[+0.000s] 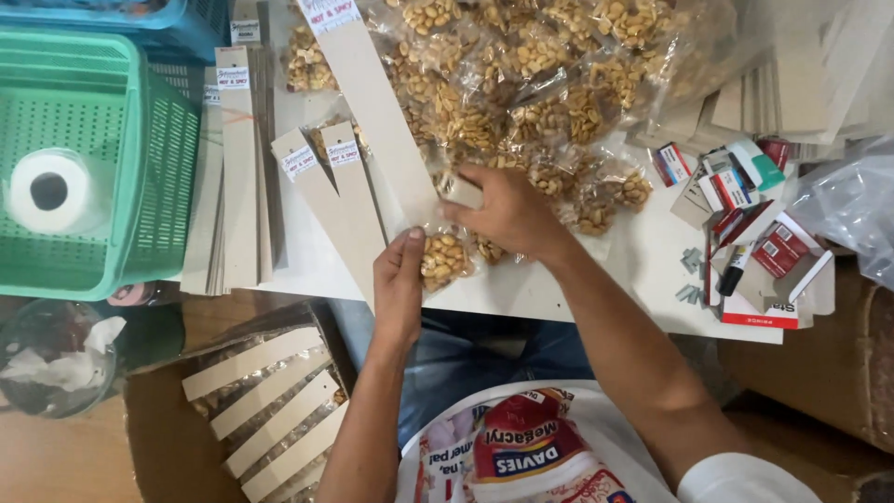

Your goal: Stapling small plastic bags of nuts onto cardboard display strips for retail packaging.

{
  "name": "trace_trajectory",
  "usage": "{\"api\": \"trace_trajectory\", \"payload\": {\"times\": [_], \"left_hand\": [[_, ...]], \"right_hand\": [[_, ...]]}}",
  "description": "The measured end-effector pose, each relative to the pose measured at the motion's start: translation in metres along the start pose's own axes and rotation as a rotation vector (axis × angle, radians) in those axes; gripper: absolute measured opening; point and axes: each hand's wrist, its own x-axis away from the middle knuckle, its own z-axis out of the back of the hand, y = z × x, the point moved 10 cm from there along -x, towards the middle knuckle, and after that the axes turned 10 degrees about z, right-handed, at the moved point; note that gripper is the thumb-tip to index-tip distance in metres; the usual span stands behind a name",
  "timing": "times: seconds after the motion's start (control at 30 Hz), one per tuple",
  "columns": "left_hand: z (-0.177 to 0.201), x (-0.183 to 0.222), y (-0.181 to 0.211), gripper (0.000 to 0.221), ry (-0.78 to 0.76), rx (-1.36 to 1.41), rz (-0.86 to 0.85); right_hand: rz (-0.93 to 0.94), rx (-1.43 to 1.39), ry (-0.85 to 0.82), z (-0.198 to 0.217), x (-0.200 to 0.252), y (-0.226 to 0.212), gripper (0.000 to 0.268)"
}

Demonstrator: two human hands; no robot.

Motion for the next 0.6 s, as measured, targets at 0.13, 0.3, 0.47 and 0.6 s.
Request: {"api": "trace_trajectory", "payload": {"times": [0.13,0.3,0.47,0.6], "left_hand": [[-0.003,0.013,0.021,0.034,0.017,-0.123,-0.161],[-0.020,0.036,0.037,0.039,0.005,-0.387,-0.311],[0.023,0.006,-0.017,0.038,0.123,-0.333,-0.250],[0.031,0.002,-0.014,0.050,0.230,-0.079,0.020]], "right_hand": [[0.038,-0.384,0.288,-0.024,-0.019,0.013,0.025],[-0.162,-0.730,0.543,-0.065,-0.020,0.064,0.053],[-0.024,-0.233,0.431,-0.044,-0.007,0.049,0.040],[0.344,1.132,0.322,-0.042,0.008,0.071,0.023]]}}
